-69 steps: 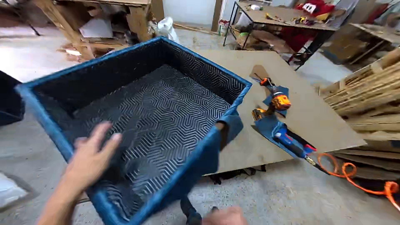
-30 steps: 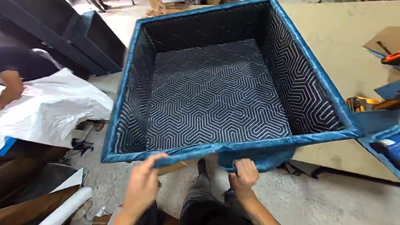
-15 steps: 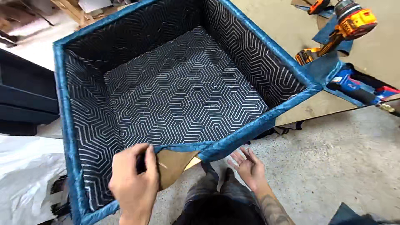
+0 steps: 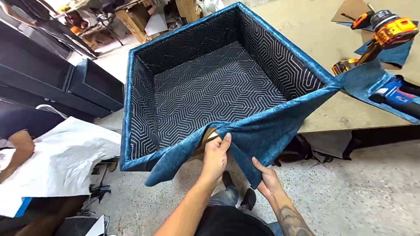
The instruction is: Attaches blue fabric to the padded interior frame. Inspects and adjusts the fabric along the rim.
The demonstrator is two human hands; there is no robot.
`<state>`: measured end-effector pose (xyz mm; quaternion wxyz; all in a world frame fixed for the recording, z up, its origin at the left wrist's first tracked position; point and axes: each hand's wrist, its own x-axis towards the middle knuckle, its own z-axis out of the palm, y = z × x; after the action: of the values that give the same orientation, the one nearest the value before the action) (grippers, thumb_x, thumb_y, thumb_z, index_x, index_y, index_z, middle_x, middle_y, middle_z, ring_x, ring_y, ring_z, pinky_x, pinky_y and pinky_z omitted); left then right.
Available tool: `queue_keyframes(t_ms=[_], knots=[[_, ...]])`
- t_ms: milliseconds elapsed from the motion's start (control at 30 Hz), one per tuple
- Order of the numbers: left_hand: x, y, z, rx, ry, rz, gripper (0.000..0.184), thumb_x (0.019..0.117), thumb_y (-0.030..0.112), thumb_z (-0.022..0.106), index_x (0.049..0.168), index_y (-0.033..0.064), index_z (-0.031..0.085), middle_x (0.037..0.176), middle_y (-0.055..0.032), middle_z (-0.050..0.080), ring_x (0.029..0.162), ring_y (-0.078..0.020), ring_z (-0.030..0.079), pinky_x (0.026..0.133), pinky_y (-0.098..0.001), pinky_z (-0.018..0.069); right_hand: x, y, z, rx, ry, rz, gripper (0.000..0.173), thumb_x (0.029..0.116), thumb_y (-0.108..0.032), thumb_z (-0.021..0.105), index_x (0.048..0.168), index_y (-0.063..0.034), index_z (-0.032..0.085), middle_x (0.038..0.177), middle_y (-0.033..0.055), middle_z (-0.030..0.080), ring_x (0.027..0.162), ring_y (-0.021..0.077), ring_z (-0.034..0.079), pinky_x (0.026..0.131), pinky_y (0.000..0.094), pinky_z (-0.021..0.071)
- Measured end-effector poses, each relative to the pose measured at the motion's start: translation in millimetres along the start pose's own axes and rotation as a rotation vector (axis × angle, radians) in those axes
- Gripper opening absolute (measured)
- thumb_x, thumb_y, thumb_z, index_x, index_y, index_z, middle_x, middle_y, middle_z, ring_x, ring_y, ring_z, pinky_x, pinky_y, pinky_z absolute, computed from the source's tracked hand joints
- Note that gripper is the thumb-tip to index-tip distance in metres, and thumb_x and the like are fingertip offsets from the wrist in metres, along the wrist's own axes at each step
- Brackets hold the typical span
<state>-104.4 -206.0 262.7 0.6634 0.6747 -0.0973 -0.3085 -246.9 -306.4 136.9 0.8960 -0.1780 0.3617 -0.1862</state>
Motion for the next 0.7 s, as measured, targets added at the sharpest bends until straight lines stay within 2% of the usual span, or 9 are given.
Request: queue_keyframes(t_ms=[133, 200, 300, 400, 467, 500, 567, 633, 700], knots=[[-1, -31, -7, 0.289, 0.191, 0.226, 0.027, 0.1054, 0.022, 0.057, 0.089, 0.0074, 0.072, 0.078, -0.0044, 0.070, 0.075, -0.0144, 0.069, 0.071, -0.0372, 0.0589, 7, 17, -6, 0.065, -0.065, -0.012, 0.062, 0.0667, 0.018, 0.071, 0.123, 0.0043, 0.050, 0.111, 0.0227, 0.068, 0.101, 0.0308, 0.071, 0.088, 0.0511, 0.0611], [-7, -31, -12, 0.459, 0.242, 0.252, 0.030, 0.1051, 0.023, 0.057, 0.081, 0.0093, 0.069, 0.066, -0.0014, 0.063, 0.061, -0.0119, 0.061, 0.058, -0.0342, 0.0520, 14, 25, 4, 0.070, 0.022, -0.024, 0.057, 0.0607, 0.022, 0.061, 0.114, 0.0031, 0.052, 0.105, 0.0211, 0.068, 0.095, 0.0294, 0.071, 0.078, 0.0508, 0.0619], [-16, -40, -36, 0.821, 0.267, 0.503, 0.040, 0.1045, 0.030, 0.050, 0.071, 0.0131, 0.062, 0.053, 0.0055, 0.051, 0.047, -0.0057, 0.050, 0.045, -0.0280, 0.0435, 24, 39, 31, -0.163, 0.300, 0.000, 0.061, 0.0549, 0.029, 0.055, 0.110, 0.0040, 0.052, 0.102, 0.0230, 0.065, 0.088, 0.0318, 0.067, 0.063, 0.0516, 0.0580], [-22, -37, -65, 0.786, 0.098, 0.657, 0.040, 0.1063, 0.030, 0.049, 0.077, 0.0095, 0.068, 0.063, 0.0048, 0.061, 0.058, -0.0030, 0.059, 0.055, -0.0247, 0.0521, 33, 55, 46, -0.169, 0.410, 0.077, 0.046, 0.0652, 0.024, 0.053, 0.106, 0.0025, 0.053, 0.095, 0.0212, 0.064, 0.079, 0.0301, 0.065, 0.058, 0.0490, 0.0547], [-28, -30, -66, 0.462, -0.007, 0.521, 0.034, 0.1066, 0.026, 0.053, 0.089, 0.0029, 0.071, 0.079, -0.0012, 0.070, 0.074, -0.0069, 0.068, 0.069, -0.0267, 0.0593, 27, 60, 52, -0.063, 0.324, 0.053, 0.022, 0.0905, 0.009, 0.051, 0.110, -0.0001, 0.057, 0.094, 0.0167, 0.068, 0.082, 0.0252, 0.070, 0.066, 0.0456, 0.0600], [-32, -23, -61, 0.227, -0.058, 0.362, 0.031, 0.1073, 0.023, 0.054, 0.101, -0.0025, 0.071, 0.091, -0.0086, 0.073, 0.085, -0.0144, 0.072, 0.080, -0.0336, 0.0619, 21, 63, 52, -0.029, 0.244, 0.017, 0.015, 0.1017, -0.003, 0.049, 0.114, -0.0021, 0.058, 0.095, 0.0132, 0.070, 0.086, 0.0220, 0.071, 0.072, 0.0433, 0.0615], [-37, 0, -50, -0.112, -0.099, 0.023, 0.035, 0.1077, 0.029, 0.053, 0.113, -0.0038, 0.066, 0.103, -0.0166, 0.072, 0.095, -0.0246, 0.072, 0.088, -0.0445, 0.0614, 7, 66, 52, 0.008, 0.163, -0.035, 0.014, 0.1027, -0.010, 0.050, 0.113, -0.0049, 0.059, 0.093, 0.0089, 0.071, 0.086, 0.0185, 0.070, 0.073, 0.0407, 0.0613], [-32, 15, -43, -0.135, -0.051, -0.112, 0.044, 0.1042, 0.041, 0.058, 0.100, -0.0014, 0.069, 0.095, -0.0165, 0.074, 0.088, -0.0256, 0.075, 0.083, -0.0449, 0.0640, -3, 63, 54, 0.000, 0.159, -0.055, 0.014, 0.0987, -0.011, 0.053, 0.110, -0.0063, 0.060, 0.092, 0.0078, 0.072, 0.085, 0.0178, 0.071, 0.074, 0.0408, 0.0617], [-30, 11, -48, -0.012, -0.012, -0.038, 0.040, 0.1076, 0.028, 0.054, 0.086, -0.0012, 0.069, 0.081, -0.0120, 0.071, 0.076, -0.0207, 0.072, 0.074, -0.0399, 0.0636, -5, 59, 63, -0.057, 0.272, -0.043, 0.016, 0.1025, -0.012, 0.050, 0.112, -0.0045, 0.060, 0.093, 0.0097, 0.071, 0.086, 0.0189, 0.071, 0.074, 0.0414, 0.0617]])
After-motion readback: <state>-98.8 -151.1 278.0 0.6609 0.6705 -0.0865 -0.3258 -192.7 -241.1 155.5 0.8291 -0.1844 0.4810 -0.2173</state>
